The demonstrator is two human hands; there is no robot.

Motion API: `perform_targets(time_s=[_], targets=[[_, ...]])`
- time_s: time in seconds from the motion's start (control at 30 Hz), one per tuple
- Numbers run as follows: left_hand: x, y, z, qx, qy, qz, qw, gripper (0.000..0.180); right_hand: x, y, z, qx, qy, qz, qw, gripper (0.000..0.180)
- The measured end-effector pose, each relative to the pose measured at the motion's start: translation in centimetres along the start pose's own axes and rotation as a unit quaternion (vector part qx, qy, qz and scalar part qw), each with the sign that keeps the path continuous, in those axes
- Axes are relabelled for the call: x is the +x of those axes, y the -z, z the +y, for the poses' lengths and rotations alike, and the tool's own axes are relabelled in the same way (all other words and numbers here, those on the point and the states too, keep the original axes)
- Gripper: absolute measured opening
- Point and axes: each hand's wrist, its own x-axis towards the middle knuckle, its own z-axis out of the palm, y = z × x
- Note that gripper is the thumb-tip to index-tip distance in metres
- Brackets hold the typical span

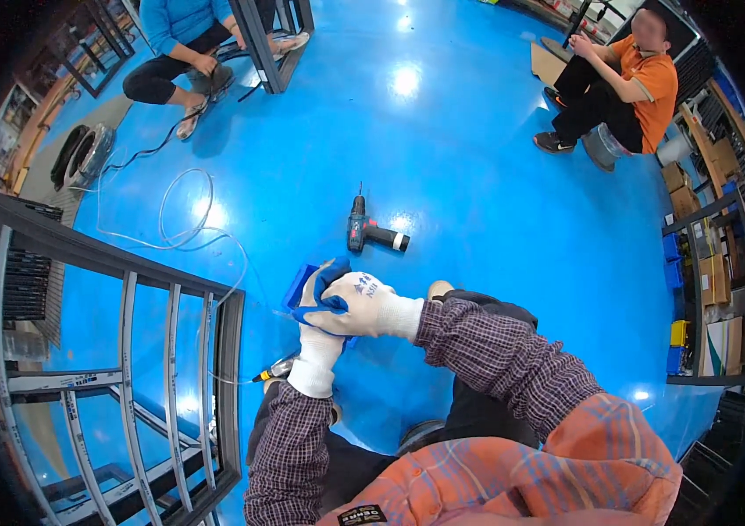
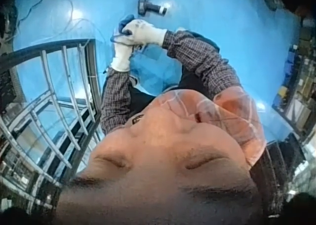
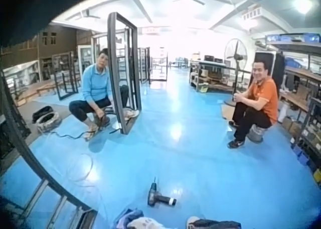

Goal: Inspecting and sorting small metal parts in a blue plastic tray while seated on the floor.

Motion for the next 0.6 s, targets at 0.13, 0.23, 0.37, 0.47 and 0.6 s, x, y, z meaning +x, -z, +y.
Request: perform_targets(time_s=[0.13,0.23,0.37,0.47,0.6], targets=[[-0.1,-0.1,0.4,0.026,-0.006,0.006,1.0,0.039,0.0,-0.6,0.5,0.015,0.061,0.056,0.996,0.062],[-0.1,-0.4,0.6,-0.003,0.006,0.006,1.0,0.036,0.0,0.0,0.4,0.011,0.049,0.024,0.998,0.059],[-0.1,-0.4,0.9,-0.021,0.022,0.009,0.999,0.035,-0.2,0.5,0.0,0.011,0.054,0.005,0.998,0.053],[0.0,-0.1,1.2,0.005,0.034,0.018,0.999,0.038,-0.3,0.6,-0.2,0.016,0.101,0.04,0.994,0.045],[0.2,0.1,0.4,0.001,0.014,0.011,1.0,0.035,0.0,0.3,-0.3,0.04,0.051,0.028,0.998,0.046]])
